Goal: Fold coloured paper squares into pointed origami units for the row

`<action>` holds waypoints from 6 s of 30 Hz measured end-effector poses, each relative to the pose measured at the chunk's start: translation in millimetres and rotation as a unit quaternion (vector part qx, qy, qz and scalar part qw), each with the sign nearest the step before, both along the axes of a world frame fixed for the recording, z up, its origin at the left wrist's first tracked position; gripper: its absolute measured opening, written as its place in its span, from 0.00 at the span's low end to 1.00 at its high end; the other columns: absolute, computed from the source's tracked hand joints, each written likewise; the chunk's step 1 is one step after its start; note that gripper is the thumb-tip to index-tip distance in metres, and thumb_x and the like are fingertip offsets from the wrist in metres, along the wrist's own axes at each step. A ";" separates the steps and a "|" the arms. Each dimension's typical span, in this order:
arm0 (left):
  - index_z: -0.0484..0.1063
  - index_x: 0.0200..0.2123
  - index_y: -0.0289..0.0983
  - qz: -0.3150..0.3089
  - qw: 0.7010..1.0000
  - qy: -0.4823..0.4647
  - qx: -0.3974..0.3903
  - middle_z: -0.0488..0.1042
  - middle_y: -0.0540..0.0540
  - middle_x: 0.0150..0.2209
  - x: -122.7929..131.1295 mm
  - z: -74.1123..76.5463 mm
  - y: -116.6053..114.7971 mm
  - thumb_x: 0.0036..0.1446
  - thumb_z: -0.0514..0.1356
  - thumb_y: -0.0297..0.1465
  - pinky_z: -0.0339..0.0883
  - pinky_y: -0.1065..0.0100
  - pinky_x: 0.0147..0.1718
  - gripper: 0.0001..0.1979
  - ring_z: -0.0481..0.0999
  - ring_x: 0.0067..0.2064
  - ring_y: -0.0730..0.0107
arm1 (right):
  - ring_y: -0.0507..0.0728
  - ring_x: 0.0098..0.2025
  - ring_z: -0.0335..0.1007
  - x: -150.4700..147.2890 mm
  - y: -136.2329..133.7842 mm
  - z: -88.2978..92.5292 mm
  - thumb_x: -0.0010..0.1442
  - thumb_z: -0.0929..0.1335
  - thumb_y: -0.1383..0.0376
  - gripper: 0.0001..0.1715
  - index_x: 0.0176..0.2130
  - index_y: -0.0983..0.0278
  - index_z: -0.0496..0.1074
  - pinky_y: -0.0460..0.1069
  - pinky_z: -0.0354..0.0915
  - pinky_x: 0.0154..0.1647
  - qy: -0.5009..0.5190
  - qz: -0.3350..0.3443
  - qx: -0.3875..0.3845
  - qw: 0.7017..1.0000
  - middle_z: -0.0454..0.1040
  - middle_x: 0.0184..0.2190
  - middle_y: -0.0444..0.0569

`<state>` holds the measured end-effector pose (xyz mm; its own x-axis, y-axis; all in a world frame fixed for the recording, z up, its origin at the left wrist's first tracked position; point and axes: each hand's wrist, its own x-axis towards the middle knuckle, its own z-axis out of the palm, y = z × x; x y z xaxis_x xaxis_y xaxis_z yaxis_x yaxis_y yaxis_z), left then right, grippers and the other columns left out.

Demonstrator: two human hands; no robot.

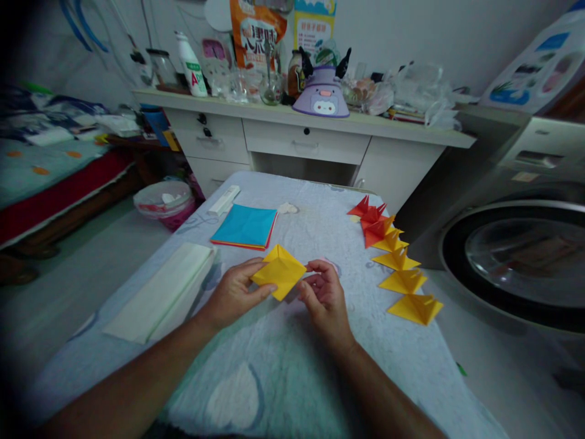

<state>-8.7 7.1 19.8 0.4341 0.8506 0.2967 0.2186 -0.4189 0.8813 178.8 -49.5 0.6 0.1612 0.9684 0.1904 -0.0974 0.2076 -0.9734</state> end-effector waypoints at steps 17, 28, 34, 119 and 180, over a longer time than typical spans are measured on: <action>0.76 0.43 0.35 -0.013 0.998 -0.058 -0.033 0.75 0.44 0.42 0.1 1.6 -0.6 0.54 0.63 0.28 0.69 0.68 0.42 0.12 0.76 0.43 0.65 | 0.54 0.41 0.70 2.2 -8.4 0.0 0.64 0.66 0.64 0.21 0.56 0.52 0.66 0.50 0.70 0.37 -0.167 -0.009 0.055 0.984 0.70 0.46 0.49; 0.78 0.36 0.35 0.002 0.998 -0.011 0.061 0.74 0.46 0.38 0.2 0.9 -2.8 0.51 0.64 0.23 0.69 0.68 0.40 0.08 0.75 0.41 0.67 | 0.54 0.41 0.68 2.2 -7.9 3.9 0.63 0.66 0.68 0.22 0.55 0.53 0.66 0.51 0.68 0.40 -0.225 -0.006 0.106 0.969 0.68 0.45 0.49; 0.77 0.34 0.36 -0.006 0.997 -0.007 0.083 0.72 0.49 0.35 0.4 4.0 -5.3 0.51 0.63 0.21 0.68 0.71 0.37 0.08 0.74 0.38 0.71 | 0.54 0.40 0.67 1.8 -7.8 7.2 0.63 0.65 0.70 0.21 0.54 0.55 0.68 0.50 0.67 0.38 -0.236 0.004 0.128 0.963 0.67 0.43 0.48; 0.73 0.31 0.34 -0.014 0.986 -0.087 -0.145 0.71 0.51 0.27 8.2 -6.3 -4.5 0.51 0.65 0.33 0.63 0.75 0.29 0.08 0.70 0.29 0.75 | 0.53 0.33 0.65 -4.4 -4.2 0.4 0.59 0.68 0.68 0.13 0.44 0.60 0.63 0.48 0.65 0.32 -0.351 -0.052 0.125 0.927 0.68 0.36 0.47; 0.63 0.48 0.43 -0.039 0.990 -0.035 0.128 0.66 0.43 0.51 7.2 -8.6 -10.4 0.57 0.53 0.17 0.67 0.61 0.52 0.19 0.68 0.55 0.64 | 0.52 0.32 0.63 -0.3 -3.0 9.1 0.62 0.66 0.61 0.06 0.37 0.61 0.70 0.46 0.60 0.33 -0.229 0.054 0.013 0.972 0.67 0.30 0.44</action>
<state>-1.5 -3.3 11.2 0.4662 0.7086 0.5297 0.1195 -0.6437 0.7559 178.5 -52.6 9.7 -0.0495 0.9687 0.2430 0.3223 0.2458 -0.9142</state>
